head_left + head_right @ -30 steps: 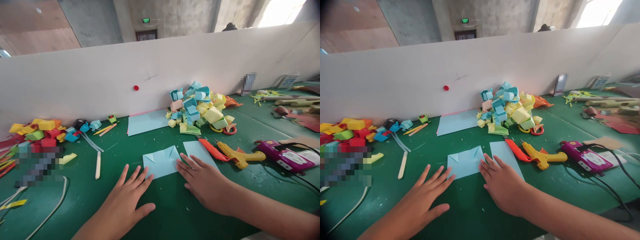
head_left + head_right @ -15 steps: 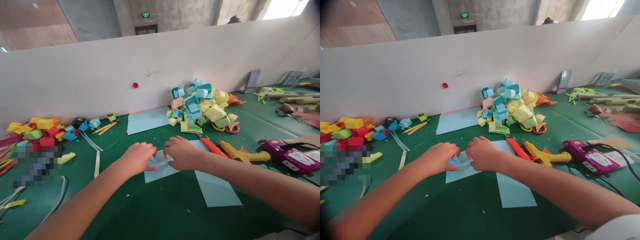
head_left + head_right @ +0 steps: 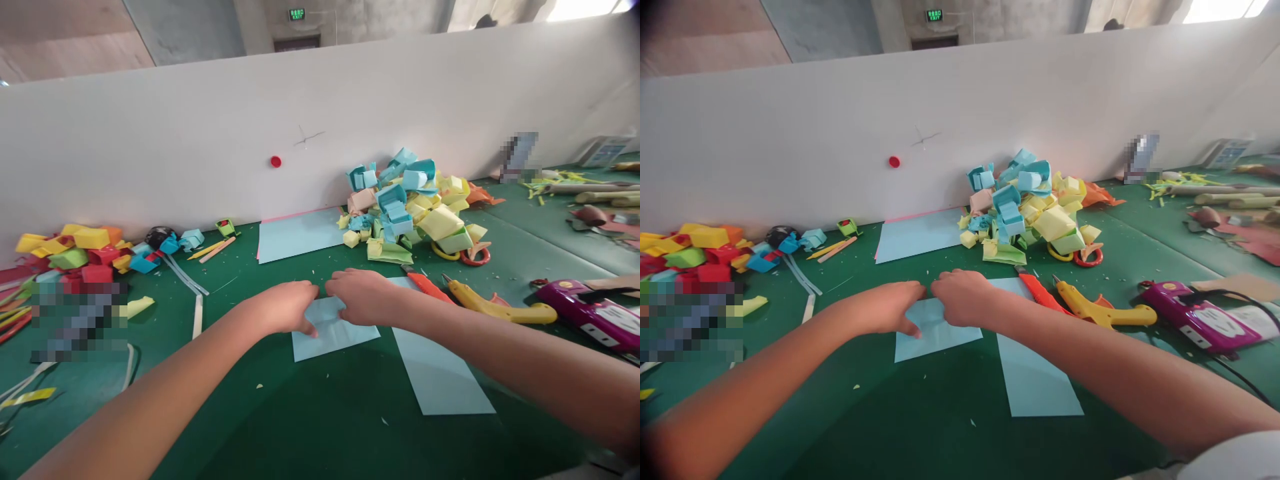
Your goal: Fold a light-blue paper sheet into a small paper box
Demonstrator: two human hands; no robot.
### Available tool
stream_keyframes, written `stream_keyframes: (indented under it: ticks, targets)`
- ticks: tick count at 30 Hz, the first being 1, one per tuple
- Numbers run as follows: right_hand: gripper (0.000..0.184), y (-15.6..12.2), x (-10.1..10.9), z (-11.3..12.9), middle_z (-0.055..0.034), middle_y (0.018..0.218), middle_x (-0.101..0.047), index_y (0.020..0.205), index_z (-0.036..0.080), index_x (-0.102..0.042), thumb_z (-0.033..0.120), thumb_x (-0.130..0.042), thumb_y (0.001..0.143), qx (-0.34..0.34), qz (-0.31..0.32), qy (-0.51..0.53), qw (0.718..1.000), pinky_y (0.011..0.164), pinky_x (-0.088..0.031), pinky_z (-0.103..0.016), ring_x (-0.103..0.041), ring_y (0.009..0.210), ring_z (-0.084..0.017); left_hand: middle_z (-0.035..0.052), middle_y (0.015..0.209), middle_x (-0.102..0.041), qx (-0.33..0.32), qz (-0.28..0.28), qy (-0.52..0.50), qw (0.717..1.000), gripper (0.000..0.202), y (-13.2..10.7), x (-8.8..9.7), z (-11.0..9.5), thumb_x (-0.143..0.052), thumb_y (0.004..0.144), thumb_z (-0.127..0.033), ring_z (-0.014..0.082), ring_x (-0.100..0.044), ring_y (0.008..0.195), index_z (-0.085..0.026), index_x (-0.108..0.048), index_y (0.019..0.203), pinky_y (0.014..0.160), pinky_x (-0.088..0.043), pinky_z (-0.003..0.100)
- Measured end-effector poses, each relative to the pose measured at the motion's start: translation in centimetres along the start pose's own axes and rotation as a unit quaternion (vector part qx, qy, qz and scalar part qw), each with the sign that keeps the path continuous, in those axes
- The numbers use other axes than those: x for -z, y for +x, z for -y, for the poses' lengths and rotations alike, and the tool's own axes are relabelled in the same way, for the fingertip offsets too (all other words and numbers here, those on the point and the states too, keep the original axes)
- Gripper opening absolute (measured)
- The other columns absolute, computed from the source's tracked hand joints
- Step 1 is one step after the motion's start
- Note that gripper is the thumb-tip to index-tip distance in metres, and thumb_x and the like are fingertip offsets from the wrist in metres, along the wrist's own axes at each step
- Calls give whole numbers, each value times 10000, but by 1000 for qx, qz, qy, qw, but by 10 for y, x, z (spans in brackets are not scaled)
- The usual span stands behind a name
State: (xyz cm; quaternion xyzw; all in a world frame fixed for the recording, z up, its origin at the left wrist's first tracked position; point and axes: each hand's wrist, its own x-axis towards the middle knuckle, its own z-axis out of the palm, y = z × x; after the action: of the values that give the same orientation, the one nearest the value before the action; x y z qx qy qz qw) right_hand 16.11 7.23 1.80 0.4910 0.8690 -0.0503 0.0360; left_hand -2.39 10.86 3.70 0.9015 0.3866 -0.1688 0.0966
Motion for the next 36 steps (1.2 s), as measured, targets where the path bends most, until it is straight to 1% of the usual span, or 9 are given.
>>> stream_keyframes:
  ticks: [2,5,10,14,16,18,26,32,36]
  targets:
    - [205,-8,-6,8,-72,999,-691,1038,183,-661,126,-588,855,-19,-2,5,1000,662,-446,-293,-664,878,-222,38,976,-702,6,0,-5,1000,262,-6,-1,-5,-768,792,-348,238,-690,829,-210,-652,982,602,-456,279]
    - [300,-25,-17,22,-84,952,-695,1050,160,-640,23,-581,790,-21,-37,-23,999,702,-464,-305,-672,874,-229,41,923,-695,25,-20,5,999,113,-17,-7,-20,-704,832,-207,242,-687,793,-201,-632,918,589,-459,293]
    - [314,-51,-47,39,-128,1056,-729,1006,133,-665,-16,-595,739,-4,-95,-69,993,777,-541,-353,-683,934,-263,97,974,-679,42,-94,115,988,311,-38,-35,-55,-515,784,73,285,-682,931,-156,-640,955,807,-542,386]
    - [326,-64,-79,42,-199,1265,-699,1154,65,-685,29,-519,875,33,-227,-144,963,937,-555,-377,-668,1140,-284,148,1096,-703,32,-186,125,974,443,-50,-78,-62,-375,847,63,302,-694,999,-118,-667,1126,863,-579,444]
    - [356,-67,-90,42,-207,1298,-682,1217,33,-667,60,-509,899,43,-256,-161,952,980,-549,-385,-660,1176,-291,186,1380,-611,14,-258,94,962,470,-53,-99,-57,-354,911,-8,343,-626,1221,-117,-622,1282,975,-552,497]
    - [363,-68,-95,42,-216,1302,-678,1230,22,-661,86,-508,907,48,-257,-165,951,980,-555,-389,-663,1175,-298,182,1490,-530,-13,-283,67,957,457,-55,-112,-52,-340,973,-82,344,-534,1352,-109,-585,1359,1067,-506,501]
    - [386,-68,-90,50,-255,1310,-657,1239,14,-643,179,-535,907,54,-226,-169,958,980,-546,-440,-635,1184,-351,199,1579,-385,-48,-219,56,973,538,-66,-110,-58,-424,1015,-302,382,-406,1437,-110,-442,1516,1146,-428,542]
    - [405,-78,-63,37,-173,1324,-667,1236,122,-684,158,-622,838,30,-117,-151,981,830,-556,-419,-662,1024,-331,67,1640,-296,-25,-175,-11,984,550,-75,-102,-46,-399,1047,-476,341,-346,1481,-352,-327,1578,1190,-327,595]
    - [350,-88,-50,24,-149,1042,-758,1243,165,-686,229,-566,921,-20,-111,-104,988,808,-511,-436,-663,943,-322,30,1645,-280,-19,-154,-23,988,540,-80,-97,-39,-390,1038,-548,333,-334,1488,-432,-324,1561,1209,-240,638]
